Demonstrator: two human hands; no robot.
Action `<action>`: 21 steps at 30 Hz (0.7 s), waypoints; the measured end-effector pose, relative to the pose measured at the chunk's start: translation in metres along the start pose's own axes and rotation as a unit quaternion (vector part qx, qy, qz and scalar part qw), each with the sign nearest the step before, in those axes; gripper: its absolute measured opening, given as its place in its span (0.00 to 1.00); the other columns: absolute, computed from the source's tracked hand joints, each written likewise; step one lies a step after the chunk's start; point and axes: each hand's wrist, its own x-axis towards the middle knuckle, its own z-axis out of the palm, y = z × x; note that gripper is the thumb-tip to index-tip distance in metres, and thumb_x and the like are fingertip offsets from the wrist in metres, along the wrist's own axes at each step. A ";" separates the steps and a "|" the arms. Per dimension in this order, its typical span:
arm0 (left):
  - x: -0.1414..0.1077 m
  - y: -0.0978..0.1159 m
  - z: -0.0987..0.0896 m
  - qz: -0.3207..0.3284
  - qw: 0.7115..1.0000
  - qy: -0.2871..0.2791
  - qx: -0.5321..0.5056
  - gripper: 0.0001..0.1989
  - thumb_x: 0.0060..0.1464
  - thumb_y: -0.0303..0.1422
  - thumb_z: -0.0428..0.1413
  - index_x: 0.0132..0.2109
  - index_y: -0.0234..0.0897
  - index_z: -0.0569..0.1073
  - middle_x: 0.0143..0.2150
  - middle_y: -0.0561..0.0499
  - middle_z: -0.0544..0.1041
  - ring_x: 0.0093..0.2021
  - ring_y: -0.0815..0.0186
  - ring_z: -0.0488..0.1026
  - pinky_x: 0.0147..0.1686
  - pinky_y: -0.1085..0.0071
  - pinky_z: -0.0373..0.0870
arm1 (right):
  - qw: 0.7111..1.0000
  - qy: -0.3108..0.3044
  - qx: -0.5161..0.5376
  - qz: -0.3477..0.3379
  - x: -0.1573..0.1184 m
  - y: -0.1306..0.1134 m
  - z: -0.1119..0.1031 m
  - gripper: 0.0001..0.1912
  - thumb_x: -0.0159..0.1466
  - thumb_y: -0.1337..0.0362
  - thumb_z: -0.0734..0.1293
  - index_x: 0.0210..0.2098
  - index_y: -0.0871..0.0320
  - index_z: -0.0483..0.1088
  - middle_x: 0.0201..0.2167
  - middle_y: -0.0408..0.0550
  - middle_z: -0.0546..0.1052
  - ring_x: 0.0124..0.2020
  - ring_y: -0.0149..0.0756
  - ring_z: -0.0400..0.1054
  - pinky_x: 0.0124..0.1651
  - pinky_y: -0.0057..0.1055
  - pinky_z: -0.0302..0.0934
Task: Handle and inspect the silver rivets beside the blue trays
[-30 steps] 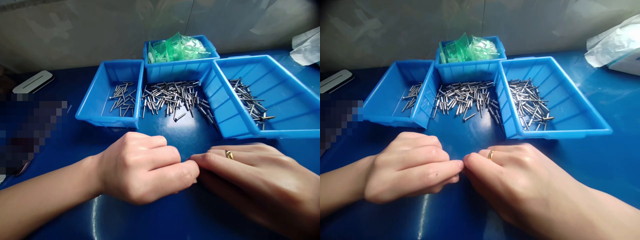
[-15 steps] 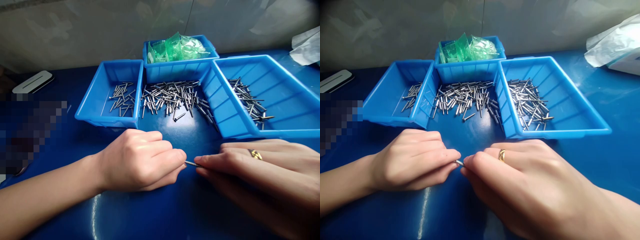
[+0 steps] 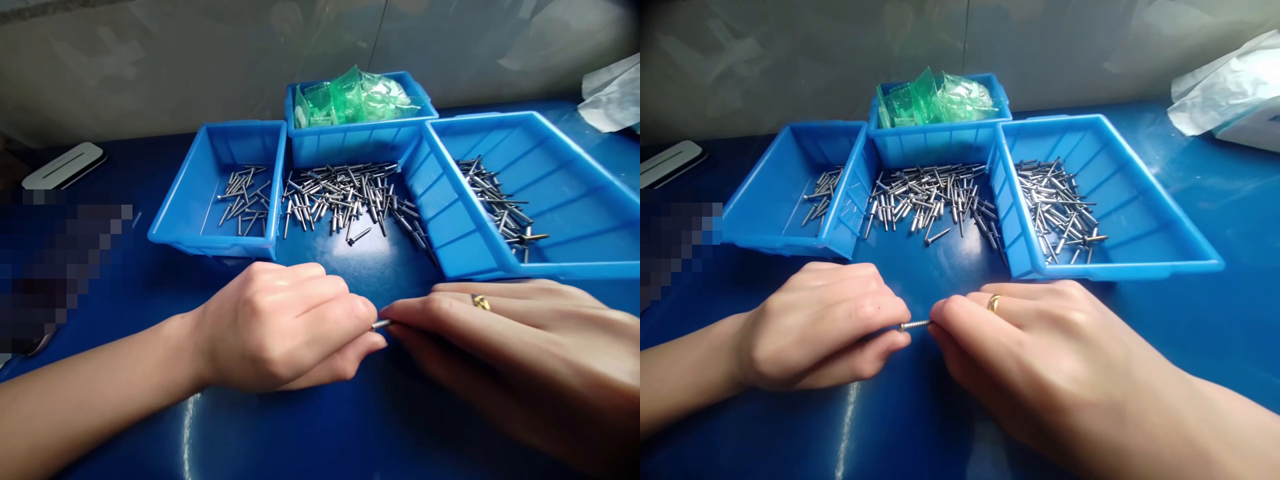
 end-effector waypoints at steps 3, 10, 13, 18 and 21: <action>-0.002 0.001 0.002 -0.003 1.000 0.012 -0.014 0.09 0.89 0.34 0.69 0.52 0.38 0.90 0.37 0.53 0.91 0.35 0.65 0.89 0.39 0.70 0.88 | 0.998 -0.027 0.022 -0.050 0.012 0.000 -0.007 0.20 0.91 0.69 0.63 0.41 0.49 0.76 0.30 0.41 0.84 0.24 0.34 0.78 0.27 0.32 0.65; -0.006 0.002 0.017 -0.006 0.996 0.069 -0.056 0.12 0.85 0.24 0.63 0.51 0.40 0.90 0.42 0.50 0.93 0.38 0.64 0.90 0.41 0.72 0.88 | 0.998 -0.010 0.029 -0.061 0.025 -0.003 -0.008 0.26 0.93 0.74 0.56 0.41 0.53 0.75 0.32 0.41 0.87 0.25 0.30 0.81 0.29 0.28 0.69; -0.003 0.001 0.009 0.009 0.999 0.022 -0.021 0.16 0.86 0.22 0.58 0.48 0.37 0.87 0.42 0.49 0.93 0.38 0.65 0.89 0.40 0.72 0.85 | 0.998 0.009 0.010 -0.058 0.026 -0.002 -0.006 0.29 0.98 0.65 0.55 0.41 0.52 0.75 0.29 0.38 0.82 0.23 0.28 0.78 0.29 0.28 0.66; -0.001 0.001 0.003 0.008 1.000 -0.001 -0.021 0.20 0.90 0.23 0.54 0.47 0.35 0.87 0.37 0.52 0.89 0.32 0.65 0.83 0.34 0.67 0.80 | 0.999 0.009 0.030 -0.036 0.025 -0.005 -0.003 0.31 0.99 0.58 0.55 0.40 0.51 0.74 0.28 0.36 0.79 0.22 0.27 0.74 0.28 0.30 0.62; -0.002 0.001 0.004 0.004 1.000 -0.004 -0.020 0.19 0.89 0.22 0.57 0.47 0.34 0.88 0.38 0.50 0.90 0.34 0.64 0.86 0.36 0.66 0.81 | 0.999 -0.003 0.029 -0.041 0.024 -0.008 -0.004 0.33 0.99 0.60 0.54 0.37 0.52 0.73 0.26 0.36 0.77 0.20 0.24 0.73 0.27 0.28 0.62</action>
